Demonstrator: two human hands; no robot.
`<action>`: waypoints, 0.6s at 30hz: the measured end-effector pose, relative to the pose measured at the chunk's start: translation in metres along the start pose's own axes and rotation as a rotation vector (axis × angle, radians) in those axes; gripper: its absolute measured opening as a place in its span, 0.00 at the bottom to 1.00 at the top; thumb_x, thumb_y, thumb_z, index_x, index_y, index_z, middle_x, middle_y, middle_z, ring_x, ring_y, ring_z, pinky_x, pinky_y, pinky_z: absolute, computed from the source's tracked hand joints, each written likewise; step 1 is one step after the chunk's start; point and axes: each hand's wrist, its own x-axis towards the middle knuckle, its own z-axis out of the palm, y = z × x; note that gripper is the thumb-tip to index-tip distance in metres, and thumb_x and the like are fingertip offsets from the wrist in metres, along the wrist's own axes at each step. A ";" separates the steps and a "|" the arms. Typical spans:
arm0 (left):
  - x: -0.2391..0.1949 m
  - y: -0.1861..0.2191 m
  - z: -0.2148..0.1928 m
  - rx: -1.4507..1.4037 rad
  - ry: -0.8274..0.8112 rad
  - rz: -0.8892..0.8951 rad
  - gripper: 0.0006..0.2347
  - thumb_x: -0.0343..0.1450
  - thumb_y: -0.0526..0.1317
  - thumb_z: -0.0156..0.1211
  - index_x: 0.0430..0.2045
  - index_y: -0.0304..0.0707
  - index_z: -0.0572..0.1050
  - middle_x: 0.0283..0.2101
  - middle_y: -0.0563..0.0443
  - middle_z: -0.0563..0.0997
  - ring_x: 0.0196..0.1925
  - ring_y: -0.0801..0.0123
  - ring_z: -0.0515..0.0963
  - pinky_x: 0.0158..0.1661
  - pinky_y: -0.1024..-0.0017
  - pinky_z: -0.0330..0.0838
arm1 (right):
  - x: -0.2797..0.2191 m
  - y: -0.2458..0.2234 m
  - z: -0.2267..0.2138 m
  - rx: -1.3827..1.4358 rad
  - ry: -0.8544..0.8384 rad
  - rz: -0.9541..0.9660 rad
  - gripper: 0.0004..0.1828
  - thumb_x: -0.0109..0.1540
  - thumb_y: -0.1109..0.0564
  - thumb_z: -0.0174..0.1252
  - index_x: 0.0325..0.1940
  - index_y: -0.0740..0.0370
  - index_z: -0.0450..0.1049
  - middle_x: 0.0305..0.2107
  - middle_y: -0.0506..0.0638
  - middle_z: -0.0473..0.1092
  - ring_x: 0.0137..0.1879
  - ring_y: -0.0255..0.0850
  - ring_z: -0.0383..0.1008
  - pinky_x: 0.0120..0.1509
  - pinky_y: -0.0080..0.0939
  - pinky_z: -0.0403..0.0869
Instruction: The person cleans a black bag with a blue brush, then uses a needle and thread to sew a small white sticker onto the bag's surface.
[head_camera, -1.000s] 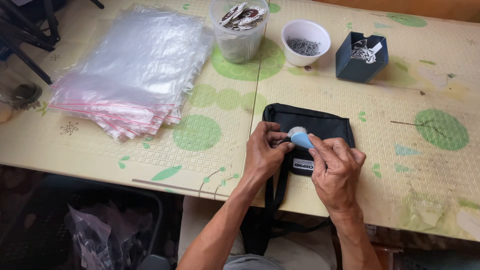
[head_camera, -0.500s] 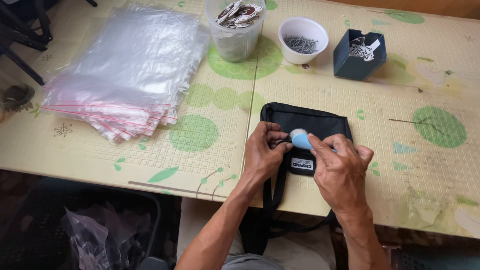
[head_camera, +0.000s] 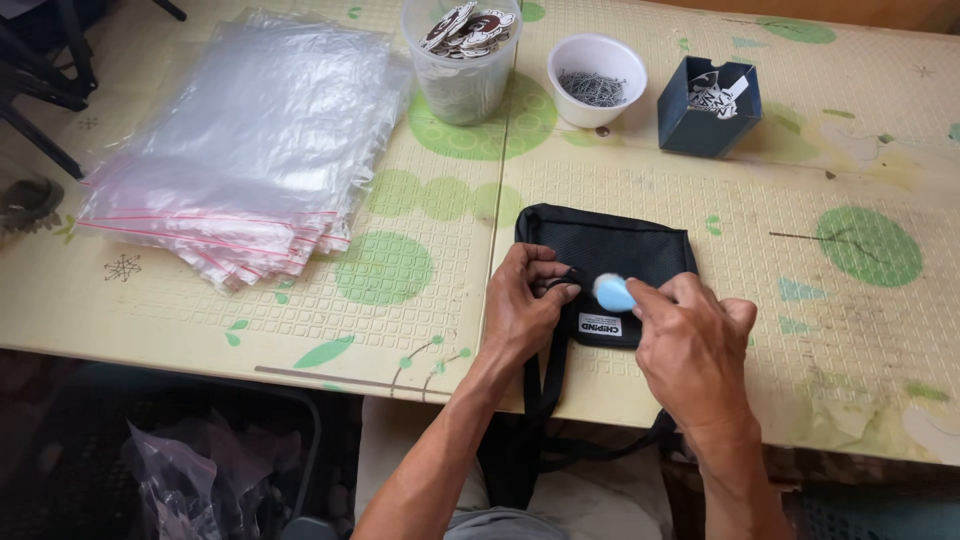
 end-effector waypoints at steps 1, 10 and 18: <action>0.000 0.000 0.000 0.000 -0.003 0.002 0.18 0.60 0.32 0.70 0.44 0.34 0.74 0.35 0.49 0.87 0.34 0.77 0.83 0.37 0.85 0.75 | 0.002 0.001 -0.001 -0.002 0.003 0.002 0.12 0.68 0.51 0.57 0.53 0.40 0.81 0.33 0.40 0.69 0.41 0.36 0.75 0.58 0.47 0.62; 0.000 -0.004 -0.002 -0.050 -0.003 0.000 0.19 0.61 0.32 0.72 0.45 0.34 0.74 0.35 0.48 0.87 0.33 0.76 0.83 0.35 0.85 0.75 | 0.042 0.033 0.045 0.602 -0.097 0.159 0.14 0.72 0.53 0.52 0.59 0.49 0.78 0.33 0.57 0.72 0.44 0.58 0.79 0.51 0.53 0.75; -0.001 -0.004 -0.007 -0.106 0.021 -0.074 0.25 0.59 0.33 0.76 0.46 0.34 0.68 0.36 0.47 0.87 0.31 0.79 0.81 0.36 0.86 0.77 | 0.047 0.019 0.058 0.794 -0.200 0.148 0.13 0.69 0.52 0.55 0.54 0.49 0.82 0.29 0.53 0.74 0.36 0.43 0.77 0.46 0.47 0.76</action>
